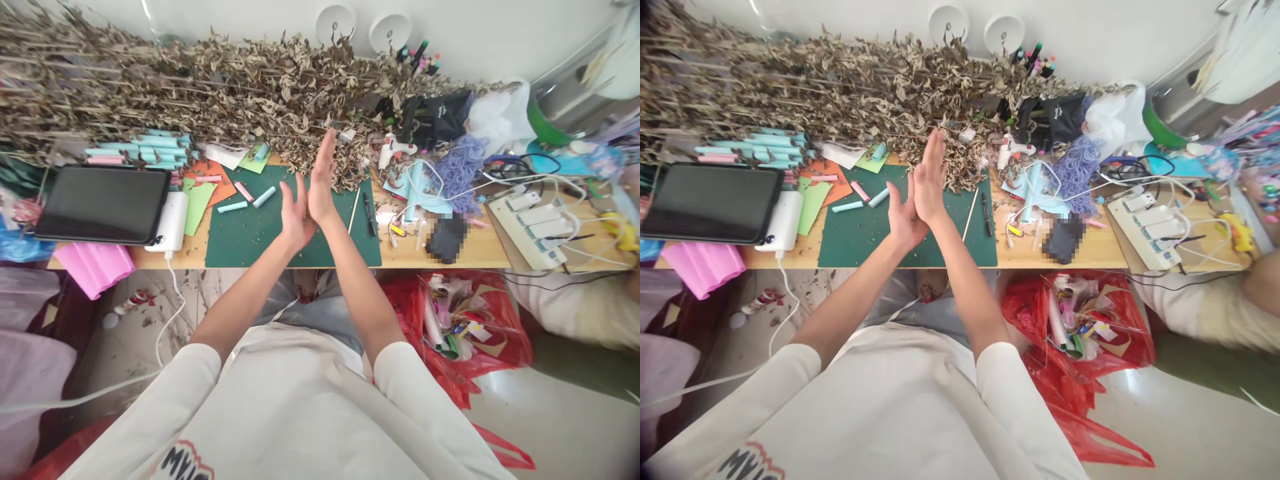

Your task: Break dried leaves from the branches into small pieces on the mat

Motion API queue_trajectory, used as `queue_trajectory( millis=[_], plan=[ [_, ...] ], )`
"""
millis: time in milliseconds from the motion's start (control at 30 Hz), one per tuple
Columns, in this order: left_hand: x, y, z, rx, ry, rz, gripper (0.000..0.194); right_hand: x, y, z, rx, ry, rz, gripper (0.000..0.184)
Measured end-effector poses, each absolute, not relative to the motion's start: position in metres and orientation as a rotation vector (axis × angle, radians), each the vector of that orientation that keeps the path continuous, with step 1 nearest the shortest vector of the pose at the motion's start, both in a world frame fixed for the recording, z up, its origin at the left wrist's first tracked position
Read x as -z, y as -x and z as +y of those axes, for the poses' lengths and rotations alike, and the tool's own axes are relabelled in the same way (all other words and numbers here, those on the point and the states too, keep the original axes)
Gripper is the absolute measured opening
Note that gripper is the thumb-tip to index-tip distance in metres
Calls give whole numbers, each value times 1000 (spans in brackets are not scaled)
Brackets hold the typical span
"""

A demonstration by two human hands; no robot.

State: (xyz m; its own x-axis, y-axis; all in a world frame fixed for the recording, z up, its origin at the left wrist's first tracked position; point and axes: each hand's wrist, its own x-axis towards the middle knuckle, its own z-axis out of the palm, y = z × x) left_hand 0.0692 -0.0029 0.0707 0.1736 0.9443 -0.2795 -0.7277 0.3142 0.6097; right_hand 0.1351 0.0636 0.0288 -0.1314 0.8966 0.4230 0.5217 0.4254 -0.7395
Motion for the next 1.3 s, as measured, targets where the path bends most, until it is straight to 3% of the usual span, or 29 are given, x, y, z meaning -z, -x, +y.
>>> queue_trajectory(
  millis=[233, 467, 700, 833, 1033, 1133, 1300],
  plan=[
    [-45, -53, 0, -1107, -271, 670, 64, -27, -159, 59, -543, 1255, -1356, 73],
    [-50, -45, 5, -1158, -288, 677, 61, -54, -159, -22, -550, 1360, -1750, 35],
    [-59, -47, 0, -1143, -327, 623, 62, -45, -138, -25, -533, 1350, -1920, 23],
    [-49, -51, 7, -1133, -308, 584, 57, -37, -138, -15, -453, 1395, -1914, 26],
    [-33, -50, 21, -1119, -224, 773, 18, -46, -156, -14, -377, 1456, -1790, 33],
    [-35, -38, 23, -1082, -236, 811, 15, -47, -167, -17, -330, 1483, -1676, 18],
    [-44, -15, 19, -1053, -257, 811, 25, -35, -173, -26, -399, 1528, -1801, 40]
  ],
)
